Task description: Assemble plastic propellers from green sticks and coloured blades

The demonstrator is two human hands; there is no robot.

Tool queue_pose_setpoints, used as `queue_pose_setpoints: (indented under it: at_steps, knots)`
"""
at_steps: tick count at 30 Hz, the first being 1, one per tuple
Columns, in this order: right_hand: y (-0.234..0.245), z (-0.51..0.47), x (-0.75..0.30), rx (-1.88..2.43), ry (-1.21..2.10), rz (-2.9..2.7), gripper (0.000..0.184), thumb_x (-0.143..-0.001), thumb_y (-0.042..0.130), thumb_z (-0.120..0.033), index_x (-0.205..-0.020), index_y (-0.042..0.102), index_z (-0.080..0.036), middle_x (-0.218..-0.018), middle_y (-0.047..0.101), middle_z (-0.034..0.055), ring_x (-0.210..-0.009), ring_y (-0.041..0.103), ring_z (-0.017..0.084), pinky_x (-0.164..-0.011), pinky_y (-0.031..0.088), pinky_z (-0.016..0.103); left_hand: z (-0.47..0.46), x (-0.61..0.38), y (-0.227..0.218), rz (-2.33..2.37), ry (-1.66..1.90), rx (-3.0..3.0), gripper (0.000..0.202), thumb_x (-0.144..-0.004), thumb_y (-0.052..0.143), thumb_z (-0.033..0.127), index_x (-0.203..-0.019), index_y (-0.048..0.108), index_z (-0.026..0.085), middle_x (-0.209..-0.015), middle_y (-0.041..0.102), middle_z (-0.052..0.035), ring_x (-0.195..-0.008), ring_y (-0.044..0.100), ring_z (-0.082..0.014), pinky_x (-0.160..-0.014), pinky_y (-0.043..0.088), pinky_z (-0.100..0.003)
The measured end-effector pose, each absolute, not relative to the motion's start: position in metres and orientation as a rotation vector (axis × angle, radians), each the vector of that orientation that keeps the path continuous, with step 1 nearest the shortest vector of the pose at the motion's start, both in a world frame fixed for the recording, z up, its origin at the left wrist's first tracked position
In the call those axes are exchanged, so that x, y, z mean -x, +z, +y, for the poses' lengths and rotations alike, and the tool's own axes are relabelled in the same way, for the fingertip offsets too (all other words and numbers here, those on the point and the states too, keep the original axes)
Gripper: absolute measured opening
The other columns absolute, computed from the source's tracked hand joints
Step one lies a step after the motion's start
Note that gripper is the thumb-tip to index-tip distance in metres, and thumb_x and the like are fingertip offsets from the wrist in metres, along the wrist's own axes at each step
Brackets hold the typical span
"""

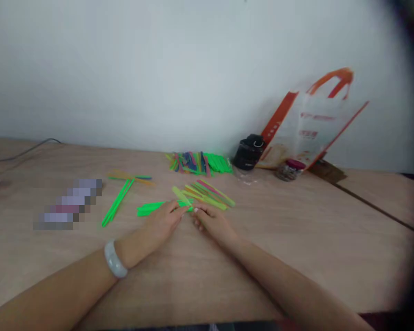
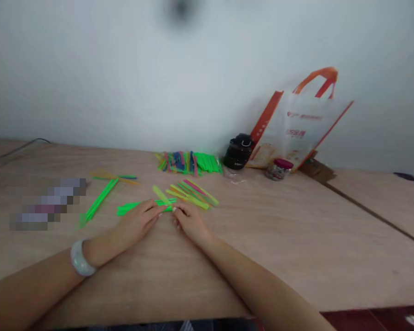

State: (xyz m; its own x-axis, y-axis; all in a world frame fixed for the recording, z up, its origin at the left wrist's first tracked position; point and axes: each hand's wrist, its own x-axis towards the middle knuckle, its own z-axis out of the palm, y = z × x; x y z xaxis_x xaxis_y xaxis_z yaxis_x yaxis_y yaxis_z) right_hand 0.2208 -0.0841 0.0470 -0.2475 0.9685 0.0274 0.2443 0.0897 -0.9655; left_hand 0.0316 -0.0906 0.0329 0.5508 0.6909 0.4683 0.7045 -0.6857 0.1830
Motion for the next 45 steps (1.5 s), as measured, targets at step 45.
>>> queue_pose_setpoints:
  at_steps: [45]
  knots:
    - [0.0511, -0.0919, -0.2145, 1.076, 0.654, -1.913, 0.026, -0.084, 0.045, -0.017, -0.090, 0.069, -0.021, -0.071, 0.062, 0.0023, -0.078, 0.058, 0.017, -0.072, 0.048, 0.028, -0.0960, -0.0327, 0.0386, -1.276, -0.827, 2.781, 0.041, -0.083, 0.037, 0.000, -0.113, 0.056, 0.021, -0.097, 0.055, -0.0046, -0.091, 0.052, -0.0170, -0.082, 0.049, -0.034]
